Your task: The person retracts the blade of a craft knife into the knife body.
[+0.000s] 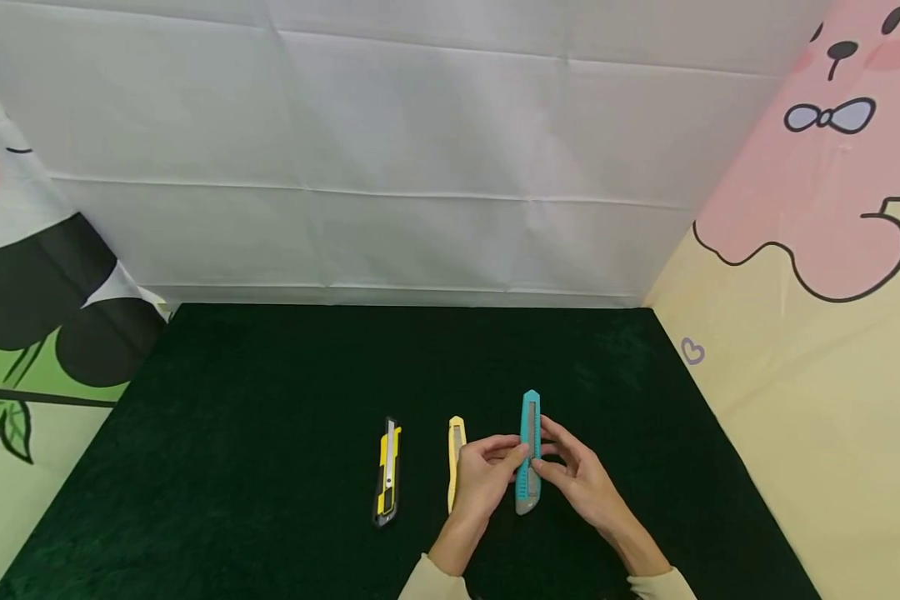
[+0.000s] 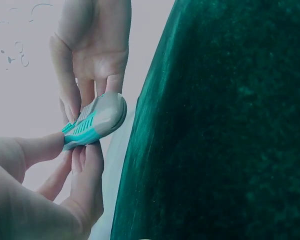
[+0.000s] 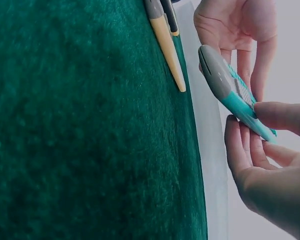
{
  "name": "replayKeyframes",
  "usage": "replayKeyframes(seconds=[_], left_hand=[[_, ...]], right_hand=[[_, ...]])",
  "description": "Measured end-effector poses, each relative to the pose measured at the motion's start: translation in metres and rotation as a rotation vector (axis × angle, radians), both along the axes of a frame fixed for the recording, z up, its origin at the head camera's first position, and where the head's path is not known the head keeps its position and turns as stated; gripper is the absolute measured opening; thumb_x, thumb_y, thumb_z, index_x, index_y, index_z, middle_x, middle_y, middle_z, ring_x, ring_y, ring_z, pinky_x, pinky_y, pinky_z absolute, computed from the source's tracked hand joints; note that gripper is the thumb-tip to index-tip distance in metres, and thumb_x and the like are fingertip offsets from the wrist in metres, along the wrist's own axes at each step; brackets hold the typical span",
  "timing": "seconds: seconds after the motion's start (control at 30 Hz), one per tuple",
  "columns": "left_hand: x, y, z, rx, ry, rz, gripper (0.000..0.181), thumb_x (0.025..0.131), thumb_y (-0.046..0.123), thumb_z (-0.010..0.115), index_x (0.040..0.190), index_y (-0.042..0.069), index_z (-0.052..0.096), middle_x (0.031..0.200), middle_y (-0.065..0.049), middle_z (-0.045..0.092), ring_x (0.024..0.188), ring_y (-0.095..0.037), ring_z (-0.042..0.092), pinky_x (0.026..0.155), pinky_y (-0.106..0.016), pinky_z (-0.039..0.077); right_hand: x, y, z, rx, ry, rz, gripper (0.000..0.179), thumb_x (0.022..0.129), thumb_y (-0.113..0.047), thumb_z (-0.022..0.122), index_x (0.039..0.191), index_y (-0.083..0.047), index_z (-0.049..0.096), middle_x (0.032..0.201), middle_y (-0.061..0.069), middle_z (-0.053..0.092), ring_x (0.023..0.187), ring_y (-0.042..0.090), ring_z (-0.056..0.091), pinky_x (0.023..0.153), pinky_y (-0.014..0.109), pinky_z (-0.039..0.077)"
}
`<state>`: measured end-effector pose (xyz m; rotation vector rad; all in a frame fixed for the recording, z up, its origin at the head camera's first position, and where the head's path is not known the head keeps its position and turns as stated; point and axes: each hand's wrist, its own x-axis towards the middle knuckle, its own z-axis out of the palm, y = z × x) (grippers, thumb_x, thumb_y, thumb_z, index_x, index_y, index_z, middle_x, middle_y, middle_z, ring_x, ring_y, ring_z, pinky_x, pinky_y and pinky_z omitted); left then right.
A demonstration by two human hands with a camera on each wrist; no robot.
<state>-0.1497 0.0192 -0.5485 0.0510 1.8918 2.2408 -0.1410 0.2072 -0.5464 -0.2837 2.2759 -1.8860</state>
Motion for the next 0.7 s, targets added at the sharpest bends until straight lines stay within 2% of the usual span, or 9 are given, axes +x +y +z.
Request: replayKeyframes(seconds=[0.27, 0.53, 0.7], left_hand=[[-0.0037, 0.0034, -0.0055, -0.049, -0.013, -0.017, 0.03, 0.099, 0.013, 0.068, 0.124, -0.003, 0.065, 0.107, -0.01, 0.065, 0.086, -0.015, 0.063, 0.076, -0.035, 0.059], [-0.0028, 0.0052, -0.0039, -0.117, 0.029, -0.025, 0.026, 0.099, 0.015, 0.068, 0.121, 0.0, 0.066, 0.104, -0.007, 0.066, 0.086, -0.014, 0.064, 0.075, -0.032, 0.058], [-0.004, 0.0056, -0.0071, -0.17, 0.061, -0.032, 0.024, 0.099, 0.014, 0.069, 0.118, 0.001, 0.066, 0.102, -0.006, 0.066, 0.085, -0.013, 0.064, 0.074, -0.029, 0.057]], right_hand=[[-0.0004, 0.0027, -0.0024, 0.024, 0.006, -0.006, 0.061, 0.103, -0.013, 0.061, 0.158, -0.012, 0.035, 0.152, 0.015, 0.043, 0.125, 0.031, 0.054, 0.099, 0.032, 0.052], [-0.001, 0.0029, -0.0044, 0.059, -0.029, -0.054, 0.062, 0.101, -0.013, 0.065, 0.156, -0.011, 0.037, 0.144, 0.02, 0.044, 0.122, 0.036, 0.056, 0.096, 0.032, 0.053], [-0.0008, 0.0019, -0.0053, 0.081, -0.04, -0.073, 0.061, 0.099, -0.013, 0.067, 0.153, -0.011, 0.04, 0.143, 0.02, 0.044, 0.121, 0.035, 0.056, 0.097, 0.032, 0.052]])
